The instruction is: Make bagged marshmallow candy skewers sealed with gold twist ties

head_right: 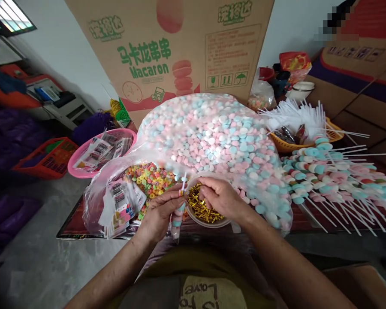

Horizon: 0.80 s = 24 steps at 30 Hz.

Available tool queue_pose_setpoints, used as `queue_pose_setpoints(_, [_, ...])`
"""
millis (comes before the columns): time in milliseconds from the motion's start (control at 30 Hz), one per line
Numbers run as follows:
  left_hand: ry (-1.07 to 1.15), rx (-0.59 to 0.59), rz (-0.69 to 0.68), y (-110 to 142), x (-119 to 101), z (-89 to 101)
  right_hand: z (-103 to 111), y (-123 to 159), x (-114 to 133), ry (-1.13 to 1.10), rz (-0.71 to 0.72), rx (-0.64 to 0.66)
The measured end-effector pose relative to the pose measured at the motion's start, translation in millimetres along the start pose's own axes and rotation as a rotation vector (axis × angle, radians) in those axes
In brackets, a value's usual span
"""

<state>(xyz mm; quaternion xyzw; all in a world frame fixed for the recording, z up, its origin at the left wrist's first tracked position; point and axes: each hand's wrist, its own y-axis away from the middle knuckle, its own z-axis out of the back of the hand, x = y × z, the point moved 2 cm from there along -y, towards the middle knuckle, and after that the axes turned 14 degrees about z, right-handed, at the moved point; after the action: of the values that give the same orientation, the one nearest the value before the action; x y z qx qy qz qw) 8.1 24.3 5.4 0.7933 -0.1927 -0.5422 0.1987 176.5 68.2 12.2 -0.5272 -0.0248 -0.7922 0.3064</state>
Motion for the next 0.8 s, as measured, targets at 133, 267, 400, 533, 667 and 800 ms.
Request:
queue_pose_setpoints(133, [0.028,0.103,0.081,-8,-3,-13.5,-17,1,13,-0.024,0.029,-0.008])
queue_pose_setpoints(267, [0.072,-0.008,0.063,-7,-5,-13.5,-26,1,2,-0.199,-0.100,-0.035])
queue_pose_setpoints(400, [0.157,-0.086,0.078,-6,-7,-10.7,-18,10,-3,-0.078,-0.051,-0.067])
queue_pose_setpoints(533, [0.183,-0.051,0.071,-8,-5,-11.4,-2,19,13,0.022,0.103,-0.269])
queue_pose_setpoints(667, [0.022,-0.042,0.052,-8,4,-12.6,-15,14,34,0.084,0.374,-0.190])
queue_pose_setpoints(800, [-0.141,-0.050,0.011,-1,11,-7.3,-31,7,32,0.053,0.268,-0.109])
